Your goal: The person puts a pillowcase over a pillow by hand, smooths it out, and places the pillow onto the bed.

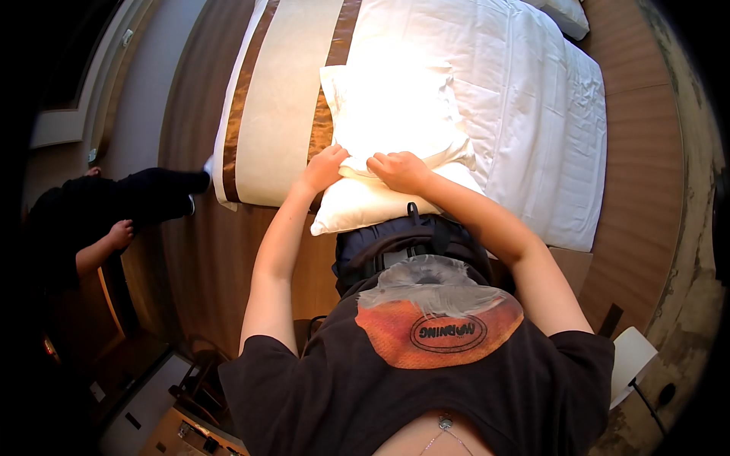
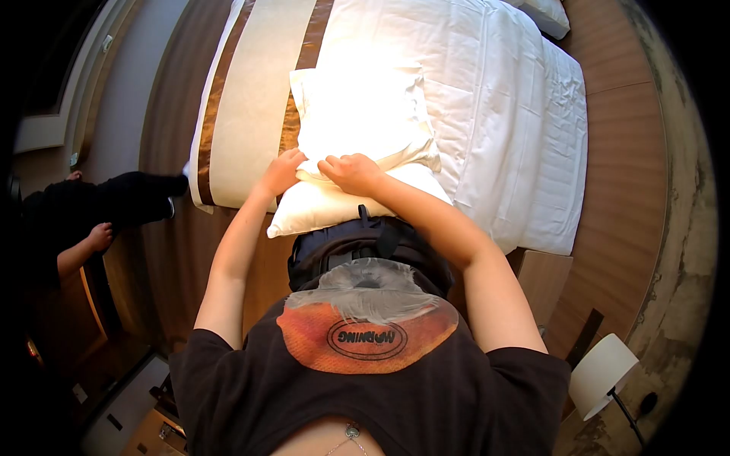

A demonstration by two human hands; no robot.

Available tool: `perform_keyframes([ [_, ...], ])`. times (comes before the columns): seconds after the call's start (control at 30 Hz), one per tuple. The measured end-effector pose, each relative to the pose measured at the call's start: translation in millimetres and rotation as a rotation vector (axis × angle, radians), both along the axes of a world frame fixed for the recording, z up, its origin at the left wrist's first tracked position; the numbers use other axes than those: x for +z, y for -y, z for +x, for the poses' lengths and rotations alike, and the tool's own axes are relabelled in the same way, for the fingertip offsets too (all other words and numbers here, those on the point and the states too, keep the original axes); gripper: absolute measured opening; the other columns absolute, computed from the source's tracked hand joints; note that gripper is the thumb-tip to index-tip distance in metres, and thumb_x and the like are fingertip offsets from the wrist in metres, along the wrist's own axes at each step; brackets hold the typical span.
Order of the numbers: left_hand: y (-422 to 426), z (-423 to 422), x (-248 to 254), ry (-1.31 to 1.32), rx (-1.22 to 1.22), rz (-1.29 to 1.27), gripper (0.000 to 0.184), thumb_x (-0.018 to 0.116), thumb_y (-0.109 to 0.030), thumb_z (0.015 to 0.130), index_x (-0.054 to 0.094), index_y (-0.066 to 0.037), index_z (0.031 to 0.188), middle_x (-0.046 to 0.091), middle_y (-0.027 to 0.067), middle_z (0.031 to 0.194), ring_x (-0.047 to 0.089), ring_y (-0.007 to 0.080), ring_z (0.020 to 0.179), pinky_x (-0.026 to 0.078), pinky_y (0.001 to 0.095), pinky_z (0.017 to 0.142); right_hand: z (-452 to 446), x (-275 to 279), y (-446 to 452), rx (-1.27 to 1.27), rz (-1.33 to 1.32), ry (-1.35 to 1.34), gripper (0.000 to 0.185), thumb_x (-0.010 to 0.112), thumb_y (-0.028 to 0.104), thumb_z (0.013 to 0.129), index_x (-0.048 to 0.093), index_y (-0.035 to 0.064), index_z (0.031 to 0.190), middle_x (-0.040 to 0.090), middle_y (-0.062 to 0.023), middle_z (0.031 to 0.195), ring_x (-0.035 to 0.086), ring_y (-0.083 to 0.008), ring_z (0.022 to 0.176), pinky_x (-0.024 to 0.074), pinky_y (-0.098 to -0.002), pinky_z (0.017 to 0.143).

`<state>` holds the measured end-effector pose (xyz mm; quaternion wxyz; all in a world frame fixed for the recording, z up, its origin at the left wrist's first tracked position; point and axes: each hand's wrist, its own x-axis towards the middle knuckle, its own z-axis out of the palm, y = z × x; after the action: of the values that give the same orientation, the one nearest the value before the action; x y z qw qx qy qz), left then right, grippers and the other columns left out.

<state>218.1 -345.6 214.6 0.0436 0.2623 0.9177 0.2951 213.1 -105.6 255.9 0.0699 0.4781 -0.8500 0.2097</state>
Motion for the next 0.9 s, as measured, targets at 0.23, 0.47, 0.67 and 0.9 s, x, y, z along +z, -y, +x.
perform_keyframes([
  [0.23,1.1,28.8,32.4,-0.366,-0.096,-0.004,0.022,0.06,-0.004,0.068,0.052,-0.008,0.088,0.054,0.0065,0.088,0.058,0.0236,0.072,0.049,0.0335,0.057,2.1,13.4,-27.9,-0.027,-0.062,0.042,0.01,0.053,0.008,0.072,0.05,0.009,0.082,0.051,-0.0046,0.067,0.057,-0.0213,0.058,0.0446,-0.0341,0.052],
  [0.47,-4.0,31.0,65.3,-0.439,-0.201,-0.119,0.016,0.059,-0.008,0.071,0.052,-0.008,0.085,0.055,0.0046,0.086,0.056,0.0199,0.071,0.046,0.0308,0.056,-22.9,-33.4,-126.8,-0.493,0.069,-0.017,0.008,0.051,0.007,0.073,0.051,0.0083,0.081,0.054,-0.0072,0.072,0.057,-0.0246,0.066,0.0439,-0.0373,0.06],
  [0.67,-17.6,12.3,74.5,-0.48,-0.174,-0.112,0.018,0.058,-0.008,0.073,0.05,-0.007,0.088,0.056,0.0052,0.082,0.055,0.0225,0.076,0.044,0.0341,0.068,5.3,-79.7,-176.7,-1.005,0.255,0.252,0.024,0.059,0.029,0.082,0.052,0.0081,0.09,0.064,-0.0155,0.085,0.061,-0.035,0.083,0.0459,-0.044,0.073],
  [0.9,-71.3,-31.3,64.7,-0.212,-0.055,-0.168,0.033,0.064,-0.009,0.068,0.049,-0.005,0.097,0.057,0.0108,0.083,0.057,0.0288,0.079,0.044,0.0388,0.07,21.7,-90.7,-176.4,-0.977,-0.094,0.676,0.021,0.054,0.023,0.085,0.056,0.0059,0.097,0.062,-0.0255,0.088,0.058,-0.0443,0.086,0.046,-0.0495,0.073],
])
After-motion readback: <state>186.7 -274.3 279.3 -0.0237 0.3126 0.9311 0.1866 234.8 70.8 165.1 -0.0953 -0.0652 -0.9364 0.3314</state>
